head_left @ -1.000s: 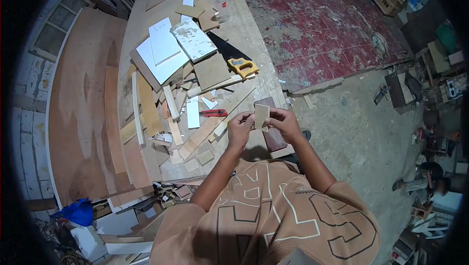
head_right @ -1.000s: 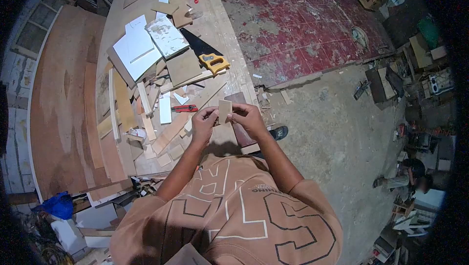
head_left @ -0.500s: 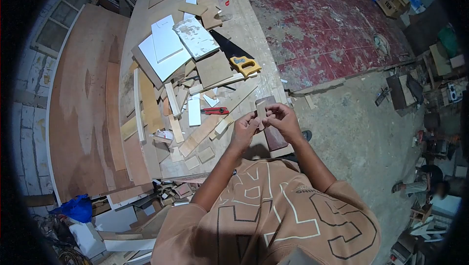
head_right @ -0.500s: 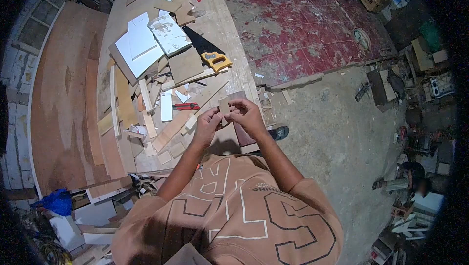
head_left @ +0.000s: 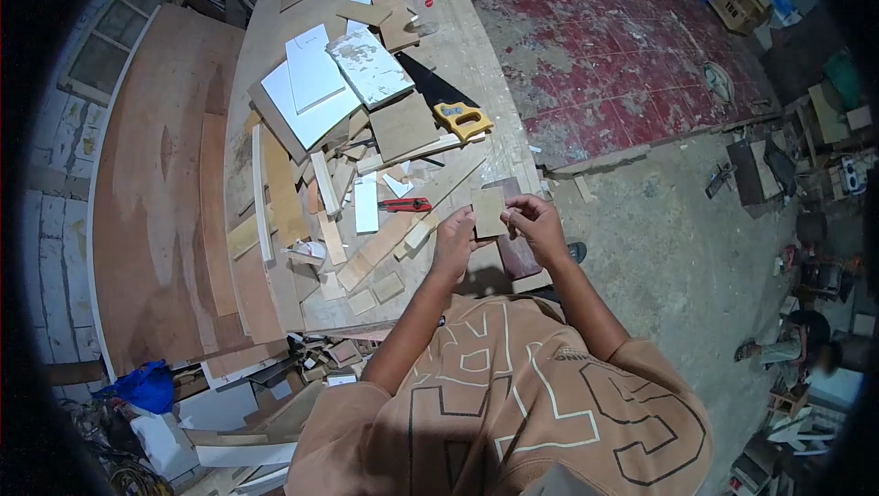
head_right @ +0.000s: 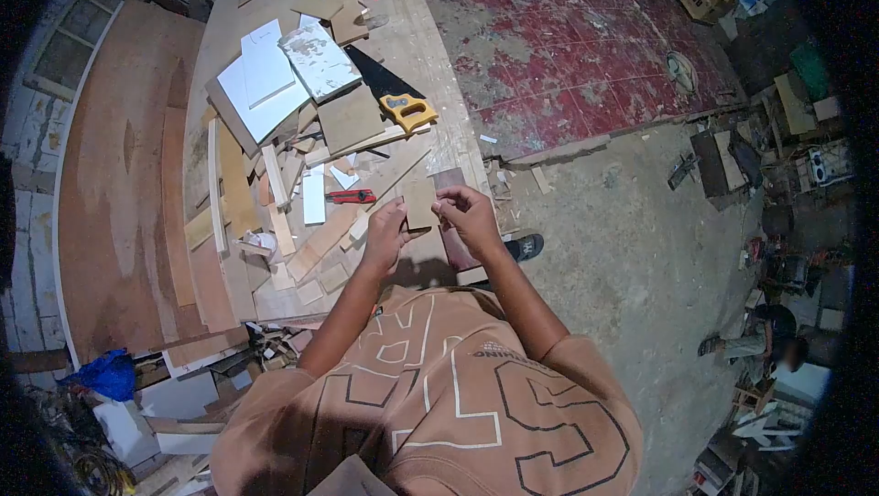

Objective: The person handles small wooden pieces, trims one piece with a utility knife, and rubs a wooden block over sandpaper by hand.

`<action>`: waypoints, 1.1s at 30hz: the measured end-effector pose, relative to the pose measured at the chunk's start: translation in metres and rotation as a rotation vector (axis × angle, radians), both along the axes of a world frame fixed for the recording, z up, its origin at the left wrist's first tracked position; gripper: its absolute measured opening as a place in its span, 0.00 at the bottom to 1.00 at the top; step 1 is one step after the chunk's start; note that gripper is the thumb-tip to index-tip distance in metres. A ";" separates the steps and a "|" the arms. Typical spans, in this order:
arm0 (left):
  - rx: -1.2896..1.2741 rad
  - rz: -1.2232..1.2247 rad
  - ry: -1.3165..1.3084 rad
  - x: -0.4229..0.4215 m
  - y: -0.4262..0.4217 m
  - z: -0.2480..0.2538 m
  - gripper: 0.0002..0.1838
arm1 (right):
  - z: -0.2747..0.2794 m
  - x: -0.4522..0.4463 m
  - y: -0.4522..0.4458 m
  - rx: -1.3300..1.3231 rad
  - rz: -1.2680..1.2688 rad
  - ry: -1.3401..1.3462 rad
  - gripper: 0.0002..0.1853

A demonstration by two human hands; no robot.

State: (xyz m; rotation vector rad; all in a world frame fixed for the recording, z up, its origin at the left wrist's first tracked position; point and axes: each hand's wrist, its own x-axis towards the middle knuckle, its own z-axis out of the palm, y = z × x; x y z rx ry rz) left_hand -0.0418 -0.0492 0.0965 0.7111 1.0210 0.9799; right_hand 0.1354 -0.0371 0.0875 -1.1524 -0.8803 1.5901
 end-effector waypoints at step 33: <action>0.290 0.123 0.634 0.021 -0.007 -0.015 0.09 | -0.037 0.014 -0.009 0.028 -0.039 0.068 0.10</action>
